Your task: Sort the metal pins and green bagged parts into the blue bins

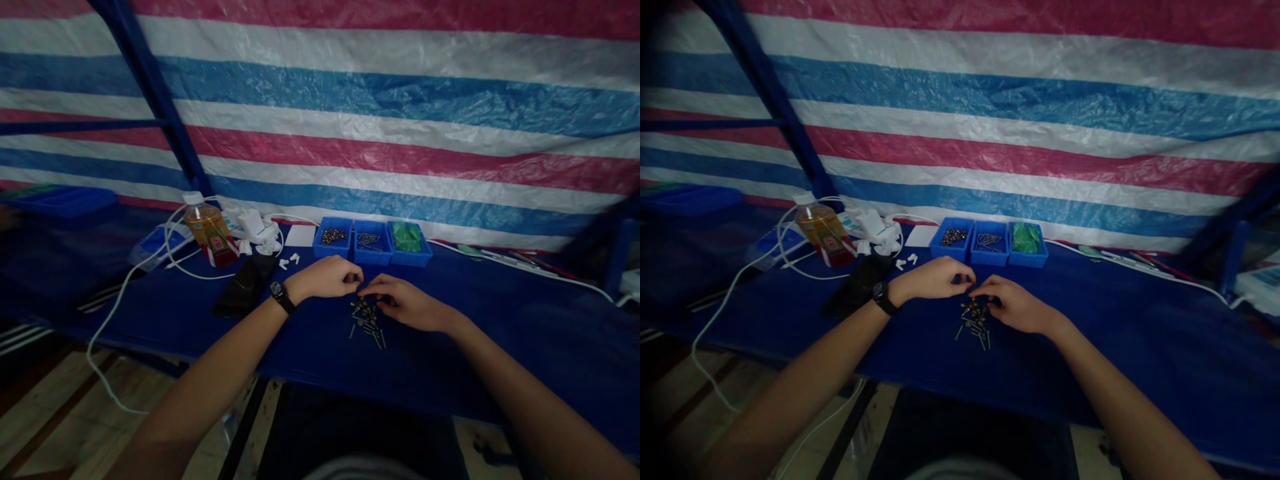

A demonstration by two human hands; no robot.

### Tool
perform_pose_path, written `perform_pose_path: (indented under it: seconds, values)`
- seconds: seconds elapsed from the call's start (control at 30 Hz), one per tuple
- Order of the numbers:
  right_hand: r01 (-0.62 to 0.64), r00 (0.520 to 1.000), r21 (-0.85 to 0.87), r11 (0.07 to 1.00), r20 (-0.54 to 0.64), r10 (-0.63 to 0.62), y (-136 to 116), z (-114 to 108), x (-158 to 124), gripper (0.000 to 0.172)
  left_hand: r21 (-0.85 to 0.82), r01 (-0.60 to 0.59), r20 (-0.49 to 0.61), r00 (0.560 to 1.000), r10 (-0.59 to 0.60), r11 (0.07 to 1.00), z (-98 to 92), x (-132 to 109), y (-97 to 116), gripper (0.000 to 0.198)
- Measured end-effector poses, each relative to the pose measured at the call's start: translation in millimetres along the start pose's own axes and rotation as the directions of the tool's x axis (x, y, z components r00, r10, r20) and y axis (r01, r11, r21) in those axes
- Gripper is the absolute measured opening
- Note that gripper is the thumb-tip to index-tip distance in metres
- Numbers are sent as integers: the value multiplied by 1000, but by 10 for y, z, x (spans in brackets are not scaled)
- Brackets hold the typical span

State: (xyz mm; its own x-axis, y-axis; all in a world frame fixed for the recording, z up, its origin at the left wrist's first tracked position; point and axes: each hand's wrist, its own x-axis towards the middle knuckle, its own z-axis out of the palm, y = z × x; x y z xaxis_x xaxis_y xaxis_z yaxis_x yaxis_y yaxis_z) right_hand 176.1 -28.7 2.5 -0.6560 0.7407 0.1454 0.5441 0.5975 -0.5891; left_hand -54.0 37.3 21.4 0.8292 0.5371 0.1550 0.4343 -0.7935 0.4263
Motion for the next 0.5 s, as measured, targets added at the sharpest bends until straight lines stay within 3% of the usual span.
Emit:
perform_pose_path:
  seconds: [0.2, 0.3, 0.4, 0.5]
  values:
    - [-40, 996, -150, 988, -91, 26, 69, 65, 28, 35, -89, -8, 89, 996, 16, 996, 9, 20, 22, 26]
    - [-106, 989, -163, 981, -122, 86, 94, 9, 23, 30, -51, -20, 62, 998, 23, 999, 62, 45, 7, 21]
    - [-154, 985, -67, 986, -87, 148, 75, -82, -5, 27, -13, -24, 35, 999, 25, 1000, 100, 66, -24, 19]
    - [-162, 986, 92, 982, 36, 160, 24, -140, -41, 26, 19, -10, 12, 1000, 9, 1000, 93, 70, -45, 18]
